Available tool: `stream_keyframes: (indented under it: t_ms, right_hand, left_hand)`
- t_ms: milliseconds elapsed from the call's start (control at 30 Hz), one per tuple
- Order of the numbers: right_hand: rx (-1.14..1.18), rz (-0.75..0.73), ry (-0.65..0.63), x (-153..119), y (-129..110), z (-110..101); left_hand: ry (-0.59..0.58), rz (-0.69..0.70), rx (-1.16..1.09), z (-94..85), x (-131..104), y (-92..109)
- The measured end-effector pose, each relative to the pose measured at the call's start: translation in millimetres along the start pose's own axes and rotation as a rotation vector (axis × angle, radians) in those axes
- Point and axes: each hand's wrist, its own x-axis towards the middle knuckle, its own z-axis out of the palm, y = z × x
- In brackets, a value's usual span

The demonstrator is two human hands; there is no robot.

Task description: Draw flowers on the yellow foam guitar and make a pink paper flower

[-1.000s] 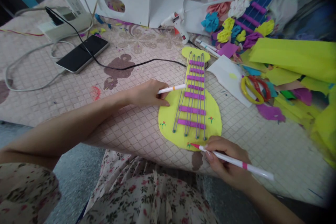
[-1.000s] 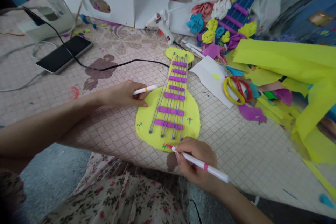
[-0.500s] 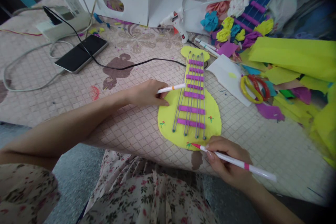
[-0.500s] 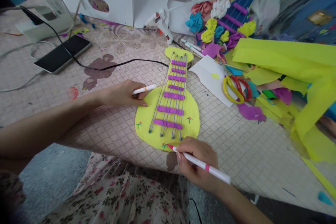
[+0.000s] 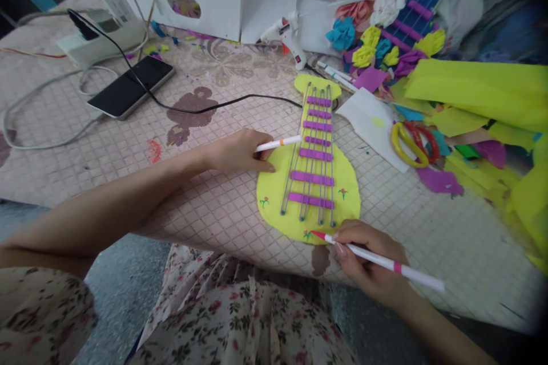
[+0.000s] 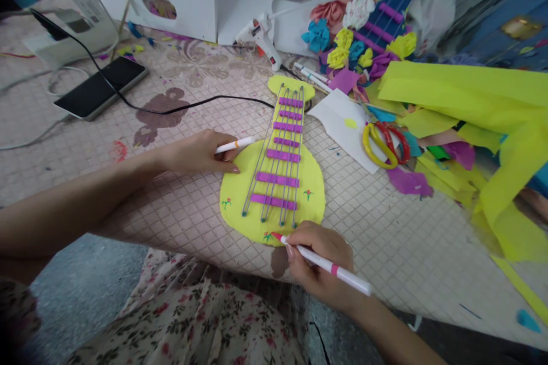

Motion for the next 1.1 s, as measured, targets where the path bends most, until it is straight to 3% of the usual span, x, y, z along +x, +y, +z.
stream_keyframes:
  t_ms: [333, 1100]
  right_hand:
    - [-0.037, -0.064, -0.010, 3.8, -0.8, -1.4]
    - [-0.015, -0.047, 0.011, 2.4, -1.0, -1.5]
  left_hand:
    - [-0.003, 0.001, 0.002, 0.0, 0.0, -0.7]
    - [0.010, 0.019, 0.003, 0.2, 0.1, -1.6]
